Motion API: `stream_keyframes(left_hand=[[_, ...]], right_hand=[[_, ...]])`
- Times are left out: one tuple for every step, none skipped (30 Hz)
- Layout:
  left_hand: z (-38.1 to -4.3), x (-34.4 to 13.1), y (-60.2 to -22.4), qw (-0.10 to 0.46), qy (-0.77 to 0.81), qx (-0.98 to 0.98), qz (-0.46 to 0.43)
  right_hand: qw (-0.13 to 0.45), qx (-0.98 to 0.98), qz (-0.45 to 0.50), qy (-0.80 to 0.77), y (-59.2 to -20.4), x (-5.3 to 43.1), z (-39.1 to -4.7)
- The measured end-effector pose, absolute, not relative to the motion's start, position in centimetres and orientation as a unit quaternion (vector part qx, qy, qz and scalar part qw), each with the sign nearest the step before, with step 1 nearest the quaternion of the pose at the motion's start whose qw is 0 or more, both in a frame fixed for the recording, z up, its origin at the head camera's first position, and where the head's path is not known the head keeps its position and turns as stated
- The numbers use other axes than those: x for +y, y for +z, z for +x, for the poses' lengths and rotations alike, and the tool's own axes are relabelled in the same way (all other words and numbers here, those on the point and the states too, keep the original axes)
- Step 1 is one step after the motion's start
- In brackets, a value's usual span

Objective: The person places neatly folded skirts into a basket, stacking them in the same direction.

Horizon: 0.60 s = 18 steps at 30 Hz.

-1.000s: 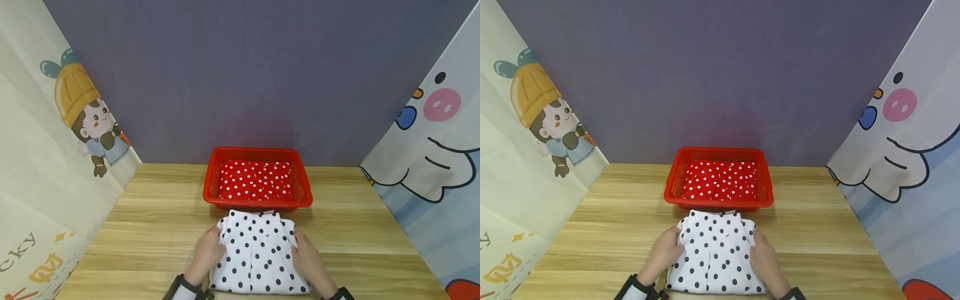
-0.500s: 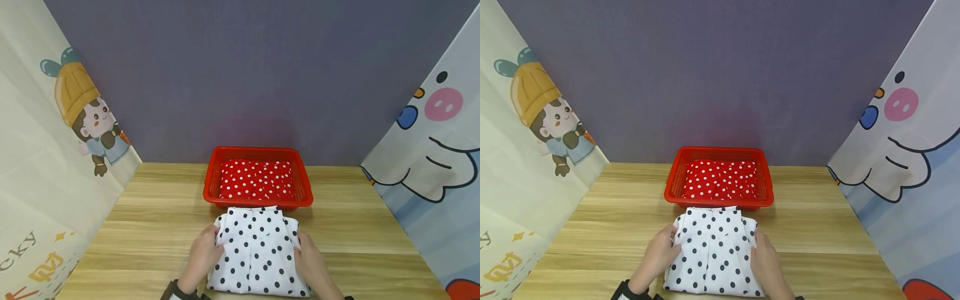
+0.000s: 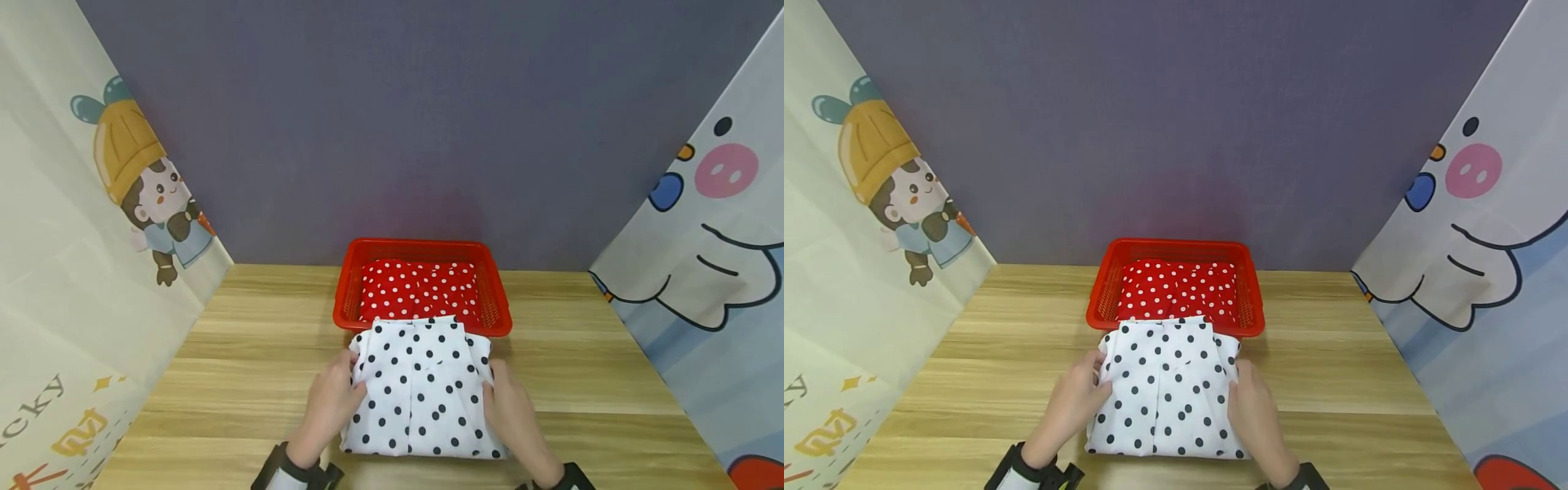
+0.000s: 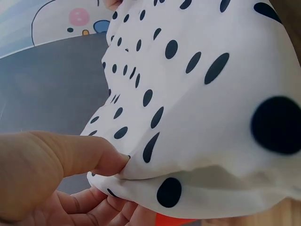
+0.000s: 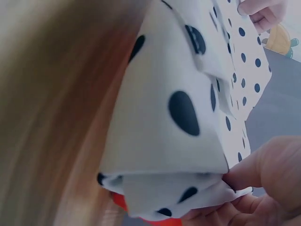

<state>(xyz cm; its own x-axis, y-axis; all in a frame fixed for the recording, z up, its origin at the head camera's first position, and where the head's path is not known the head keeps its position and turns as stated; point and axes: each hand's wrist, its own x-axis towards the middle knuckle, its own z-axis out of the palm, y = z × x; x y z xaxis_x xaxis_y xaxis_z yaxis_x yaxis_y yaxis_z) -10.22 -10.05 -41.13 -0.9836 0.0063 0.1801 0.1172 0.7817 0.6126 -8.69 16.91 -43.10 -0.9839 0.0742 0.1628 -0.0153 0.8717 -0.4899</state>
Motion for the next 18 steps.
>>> stream_keyframes(left_hand=[[-10.4, -10.1, -41.0, 0.089, -0.327, -0.940, -0.034], [-10.7, -10.1, -40.8, 0.094, -0.325, -0.940, -0.035], [-10.9, -10.1, -40.6, 0.098, -0.324, -0.940, -0.038], [-11.2, -10.1, -40.5, 0.102, -0.323, -0.940, -0.038], [-11.5, -10.1, -40.3, 0.105, -0.323, -0.940, -0.039], [-11.8, -10.0, -40.1, 0.105, -0.326, -0.939, -0.039], [-12.1, -10.0, -39.9, 0.105, -0.329, -0.938, -0.038], [-12.4, -10.0, -39.8, 0.103, -0.332, -0.937, -0.039], [-12.7, -9.9, -39.6, 0.102, -0.334, -0.936, -0.040], [-12.9, -9.9, -39.5, 0.101, -0.338, -0.935, -0.042], [-13.2, -9.9, -39.3, 0.101, -0.341, -0.934, -0.044], [-13.5, -9.8, -39.2, 0.102, -0.343, -0.932, -0.046], [-13.8, -9.8, -39.1, 0.104, -0.344, -0.932, -0.049], [-14.1, -9.8, -39.0, 0.106, -0.344, -0.932, -0.052], [-14.4, -9.7, -38.9, 0.107, -0.345, -0.931, -0.053], [-14.7, -9.7, -38.8, 0.107, -0.347, -0.930, -0.054], [-15.0, -9.7, -38.7, 0.106, -0.346, -0.931, -0.053], [-15.3, -9.6, -38.6, 0.104, -0.348, -0.930, -0.053]], right_hand=[[0.088, -0.963, -0.017, 0.256, -42.9, 16.9, -8.9], [0.088, -0.962, -0.018, 0.257, -42.7, 16.8, -9.1], [0.089, -0.962, -0.018, 0.258, -42.6, 16.8, -9.4], [0.091, -0.961, -0.017, 0.260, -42.4, 16.8, -9.6], [0.095, -0.961, -0.015, 0.260, -42.2, 16.7, -9.9], [0.099, -0.960, -0.013, 0.263, -42.0, 16.7, -10.2], [0.101, -0.959, -0.011, 0.266, -41.8, 16.7, -10.4], [0.105, -0.958, -0.007, 0.266, -41.7, 16.7, -10.7], [0.109, -0.957, -0.004, 0.267, -41.5, 16.7, -11.0], [0.112, -0.957, -0.001, 0.269, -41.4, 16.7, -11.3], [0.115, -0.956, 0.001, 0.269, -41.2, 16.7, -11.5], [0.118, -0.956, 0.003, 0.269, -41.0, 16.7, -11.8], [0.118, -0.956, 0.005, 0.268, -40.9, 16.8, -12.1], [0.119, -0.956, 0.006, 0.268, -40.7, 16.8, -12.4], [0.119, -0.956, 0.007, 0.269, -40.6, 16.8, -12.6], [0.119, -0.956, 0.008, 0.270, -40.5, 16.9, -12.9], [0.120, -0.956, 0.009, 0.269, -40.3, 16.9, -13.2], [0.118, -0.955, 0.010, 0.270, -40.2, 17.0, -13.5]])
